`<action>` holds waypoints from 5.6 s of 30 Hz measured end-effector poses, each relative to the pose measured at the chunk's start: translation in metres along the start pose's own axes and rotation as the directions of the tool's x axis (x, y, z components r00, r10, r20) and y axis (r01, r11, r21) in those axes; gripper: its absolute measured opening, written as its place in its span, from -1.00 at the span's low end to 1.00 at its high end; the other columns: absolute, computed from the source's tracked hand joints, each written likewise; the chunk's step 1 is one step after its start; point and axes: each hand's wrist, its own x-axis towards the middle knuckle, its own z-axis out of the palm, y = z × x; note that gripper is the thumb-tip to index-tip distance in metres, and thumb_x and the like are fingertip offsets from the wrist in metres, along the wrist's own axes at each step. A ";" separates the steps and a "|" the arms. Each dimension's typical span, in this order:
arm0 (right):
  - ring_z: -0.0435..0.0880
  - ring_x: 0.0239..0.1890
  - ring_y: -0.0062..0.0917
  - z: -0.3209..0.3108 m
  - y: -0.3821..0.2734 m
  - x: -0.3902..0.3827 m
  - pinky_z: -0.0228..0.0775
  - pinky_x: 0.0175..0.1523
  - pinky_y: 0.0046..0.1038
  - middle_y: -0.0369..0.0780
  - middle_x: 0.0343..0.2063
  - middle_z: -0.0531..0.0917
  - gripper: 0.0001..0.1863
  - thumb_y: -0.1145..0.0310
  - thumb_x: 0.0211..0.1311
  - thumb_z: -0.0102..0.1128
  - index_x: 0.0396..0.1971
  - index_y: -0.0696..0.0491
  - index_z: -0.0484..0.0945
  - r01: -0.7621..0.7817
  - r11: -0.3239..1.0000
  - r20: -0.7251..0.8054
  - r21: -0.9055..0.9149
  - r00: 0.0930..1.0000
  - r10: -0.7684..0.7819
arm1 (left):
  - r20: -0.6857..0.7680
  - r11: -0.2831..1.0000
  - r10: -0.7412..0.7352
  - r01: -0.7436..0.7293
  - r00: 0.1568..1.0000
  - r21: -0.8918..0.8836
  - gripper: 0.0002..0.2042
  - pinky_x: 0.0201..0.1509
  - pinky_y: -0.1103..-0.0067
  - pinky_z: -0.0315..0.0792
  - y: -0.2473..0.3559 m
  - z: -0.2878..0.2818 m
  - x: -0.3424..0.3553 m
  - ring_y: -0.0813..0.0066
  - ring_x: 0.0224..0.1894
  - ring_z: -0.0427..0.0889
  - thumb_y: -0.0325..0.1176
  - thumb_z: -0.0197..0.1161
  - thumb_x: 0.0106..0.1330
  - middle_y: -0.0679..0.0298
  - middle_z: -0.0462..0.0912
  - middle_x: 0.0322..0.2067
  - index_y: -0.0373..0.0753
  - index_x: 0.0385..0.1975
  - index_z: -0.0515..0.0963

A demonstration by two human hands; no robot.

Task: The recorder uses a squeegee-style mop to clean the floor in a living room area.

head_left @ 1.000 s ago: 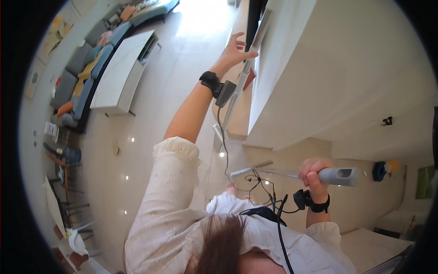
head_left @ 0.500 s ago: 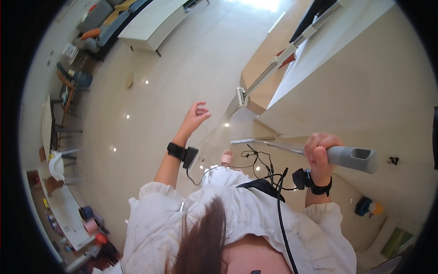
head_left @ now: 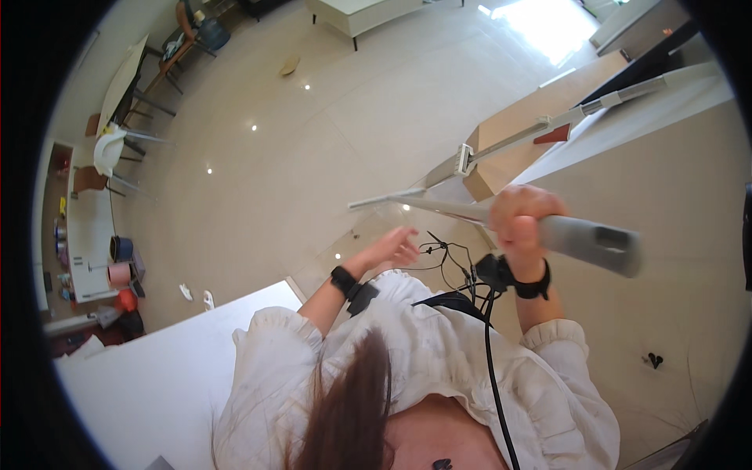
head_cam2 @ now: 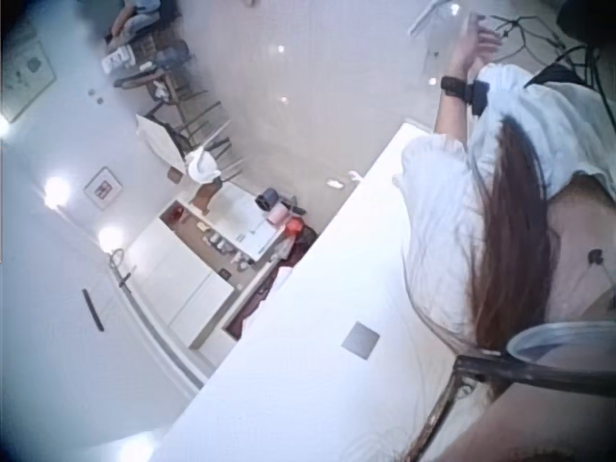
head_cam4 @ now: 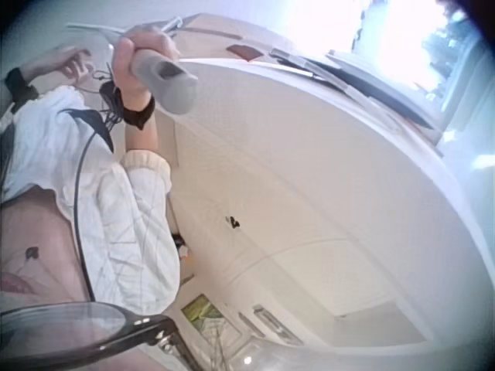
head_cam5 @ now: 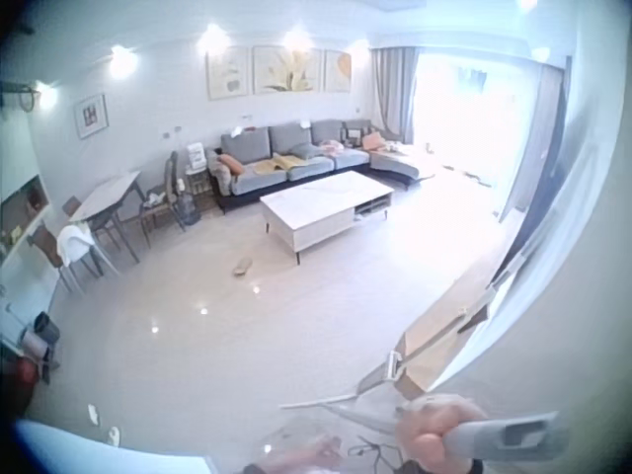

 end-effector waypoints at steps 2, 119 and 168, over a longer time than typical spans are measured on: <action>0.38 -0.73 -0.59 0.013 0.022 -0.010 0.24 -0.64 -0.55 -0.30 -0.75 0.43 -0.75 0.40 0.15 0.20 -0.59 0.05 0.31 0.105 0.994 0.179 0.017 0.978 -0.106 | 0.038 0.951 0.114 -0.098 0.993 -0.293 -0.61 -0.10 0.50 0.50 0.006 0.005 0.014 0.38 -0.23 0.59 -0.04 -0.08 0.39 0.13 0.56 -0.23 -0.27 -0.05 0.32; 0.57 -0.55 -0.44 0.112 -0.221 -0.212 0.56 -0.26 -0.32 -0.27 -0.68 0.50 -0.77 0.45 -0.11 0.30 -0.73 0.10 0.39 -0.119 0.992 0.875 0.030 0.482 0.031 | -0.459 0.590 0.254 -0.512 0.851 -0.624 -0.76 -0.66 0.70 0.34 -0.239 0.092 -0.174 0.64 -0.67 0.36 -0.27 0.00 0.28 0.35 0.36 -0.54 -0.07 -0.12 0.19; 0.38 0.19 -0.17 0.401 0.332 -0.023 0.46 -0.02 -0.34 -0.11 0.01 0.52 -0.84 0.61 -0.11 0.20 -0.46 0.10 0.49 -0.413 0.908 0.997 -0.068 -0.066 0.045 | -0.975 0.102 -0.186 -0.985 0.121 -0.141 -0.48 -0.54 0.66 0.26 -0.218 -0.443 -0.178 0.63 -0.63 0.30 -0.53 0.09 0.06 0.41 0.31 -0.62 -0.02 0.06 0.17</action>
